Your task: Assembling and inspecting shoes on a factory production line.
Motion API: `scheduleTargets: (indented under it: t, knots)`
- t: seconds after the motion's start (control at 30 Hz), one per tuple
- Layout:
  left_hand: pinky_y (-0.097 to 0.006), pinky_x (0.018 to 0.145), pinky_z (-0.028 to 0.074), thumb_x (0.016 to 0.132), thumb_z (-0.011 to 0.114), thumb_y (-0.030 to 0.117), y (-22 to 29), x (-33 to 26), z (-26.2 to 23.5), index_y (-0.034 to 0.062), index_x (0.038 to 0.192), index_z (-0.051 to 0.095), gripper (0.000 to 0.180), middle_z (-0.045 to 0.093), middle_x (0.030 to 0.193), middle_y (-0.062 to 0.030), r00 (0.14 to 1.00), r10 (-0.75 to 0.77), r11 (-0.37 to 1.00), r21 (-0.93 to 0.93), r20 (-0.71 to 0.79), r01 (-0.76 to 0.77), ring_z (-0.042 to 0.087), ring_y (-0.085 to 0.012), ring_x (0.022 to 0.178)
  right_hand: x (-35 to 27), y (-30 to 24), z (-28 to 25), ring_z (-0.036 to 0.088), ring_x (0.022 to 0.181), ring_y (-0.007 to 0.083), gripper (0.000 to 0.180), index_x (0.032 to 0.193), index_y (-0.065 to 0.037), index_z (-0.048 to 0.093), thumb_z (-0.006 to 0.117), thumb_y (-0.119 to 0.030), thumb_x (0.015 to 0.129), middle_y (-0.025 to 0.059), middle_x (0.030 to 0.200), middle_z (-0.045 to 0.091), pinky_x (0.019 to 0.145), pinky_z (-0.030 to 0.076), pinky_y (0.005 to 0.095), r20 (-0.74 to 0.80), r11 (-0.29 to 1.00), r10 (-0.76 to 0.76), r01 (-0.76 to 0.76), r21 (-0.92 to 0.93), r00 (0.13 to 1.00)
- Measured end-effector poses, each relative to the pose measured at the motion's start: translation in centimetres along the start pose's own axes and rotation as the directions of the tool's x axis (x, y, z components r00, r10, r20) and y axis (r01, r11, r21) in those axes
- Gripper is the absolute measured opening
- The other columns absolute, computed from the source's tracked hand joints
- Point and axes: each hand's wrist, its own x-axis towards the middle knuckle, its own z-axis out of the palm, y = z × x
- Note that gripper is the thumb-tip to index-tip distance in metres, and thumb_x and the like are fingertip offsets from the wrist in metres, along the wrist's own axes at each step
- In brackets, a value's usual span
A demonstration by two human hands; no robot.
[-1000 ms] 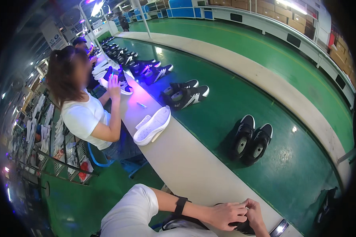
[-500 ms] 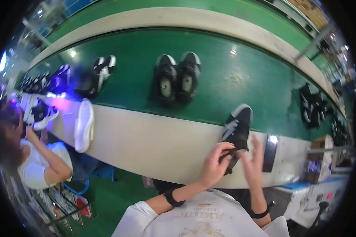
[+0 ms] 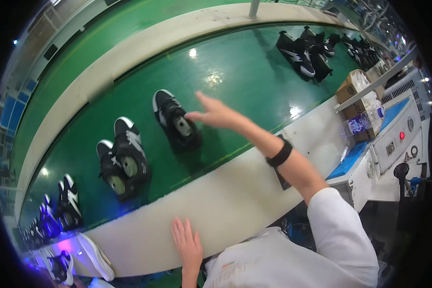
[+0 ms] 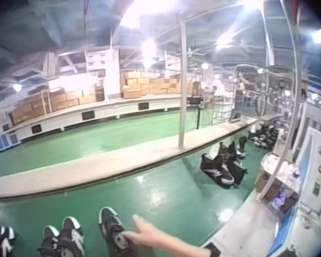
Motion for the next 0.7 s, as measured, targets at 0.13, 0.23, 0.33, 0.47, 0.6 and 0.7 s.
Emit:
scheduleTargets:
  t: [0.13, 0.23, 0.33, 0.47, 0.6, 0.7]
  knots:
    - [-0.056, 0.115, 0.015, 0.089, 0.049, 0.009, 1.4, 0.8, -0.2, -0.0046, 0.142, 0.036, 0.056, 0.02, 0.153, -0.0288, 0.996, -0.017, 0.998, 0.066, 0.087, 0.011, 0.018, -0.0461, 0.141, 1.6, 13.8, -13.8, 0.047, 0.123, 0.0415, 0.074, 0.129, 0.008, 0.046, 0.072, -0.043, 0.081, 0.0289, 0.131, 0.049, 0.104, 0.039, 0.0447, -0.538, 0.942, -0.062, -0.128, -0.309, 0.841]
    - [-0.052, 0.105, 0.034, 0.084, 0.062, 0.015, 0.9, 0.8, 0.0, 0.0029, 0.133, 0.049, 0.051, 0.042, 0.138, -0.0275, 0.997, 0.066, 0.959, 0.279, -0.032, -0.054, 0.04, -0.0439, 0.128, 1.0, 22.1, -23.5, 0.056, 0.099, 0.0418, 0.059, 0.108, 0.005, 0.05, 0.078, -0.033, 0.074, 0.0257, 0.103, 0.057, 0.084, 0.046, 0.0477, -0.713, 0.761, -0.099, -0.409, -0.504, 0.694]
    - [-0.053, 0.108, 0.03, 0.093, 0.054, 0.023, 0.2, 0.4, 0.6, 0.0025, 0.136, 0.048, 0.048, 0.037, 0.144, -0.027, 1.0, 0.025, 0.98, 0.197, -0.019, -0.021, 0.036, -0.048, 0.13, -0.2, 29.0, -29.0, 0.057, 0.1, 0.0418, 0.064, 0.113, 0.006, 0.05, 0.079, -0.033, 0.071, 0.0258, 0.106, 0.058, 0.087, 0.047, 0.0473, -0.781, 0.685, 0.009, -0.573, -0.45, 0.624]
    - [-0.059, 0.11, 0.021, 0.097, 0.046, 0.026, -0.2, -0.5, 0.8, -0.0007, 0.141, 0.04, 0.052, 0.029, 0.147, -0.0319, 0.987, -0.096, 0.977, 0.201, 0.127, 0.069, 0.026, -0.0529, 0.134, 0.9, 31.8, -32.1, 0.054, 0.114, 0.0387, 0.082, 0.123, 0.006, 0.048, 0.083, -0.04, 0.064, 0.0282, 0.122, 0.054, 0.096, 0.045, 0.0423, -0.667, 0.736, 0.262, -0.591, -0.329, 0.698]
    - [-0.06, 0.11, 0.02, 0.097, 0.043, 0.03, 0.3, 0.0, 1.2, 0.0001, 0.143, 0.037, 0.054, 0.027, 0.147, -0.0329, 0.98, -0.124, 0.972, 0.217, 0.152, 0.09, 0.023, -0.0527, 0.136, 2.2, 34.6, -33.5, 0.05, 0.123, 0.0362, 0.101, 0.13, 0.006, 0.045, 0.085, -0.051, 0.057, 0.0262, 0.132, 0.051, 0.102, 0.042, 0.0385, -0.705, 0.656, 0.318, -0.684, -0.32, 0.634]
    - [-0.06, 0.11, 0.02, 0.098, 0.043, 0.031, 0.8, 0.9, 0.9, -0.0002, 0.143, 0.036, 0.055, 0.026, 0.148, -0.0328, 0.99, -0.091, 0.978, 0.195, 0.11, 0.068, 0.023, -0.0527, 0.136, 2.8, 34.3, -32.5, 0.053, 0.118, 0.0365, 0.101, 0.13, 0.003, 0.045, 0.084, -0.052, 0.055, 0.0244, 0.129, 0.054, 0.1, 0.043, 0.0396, -0.741, 0.688, 0.26, -0.657, -0.307, 0.619]
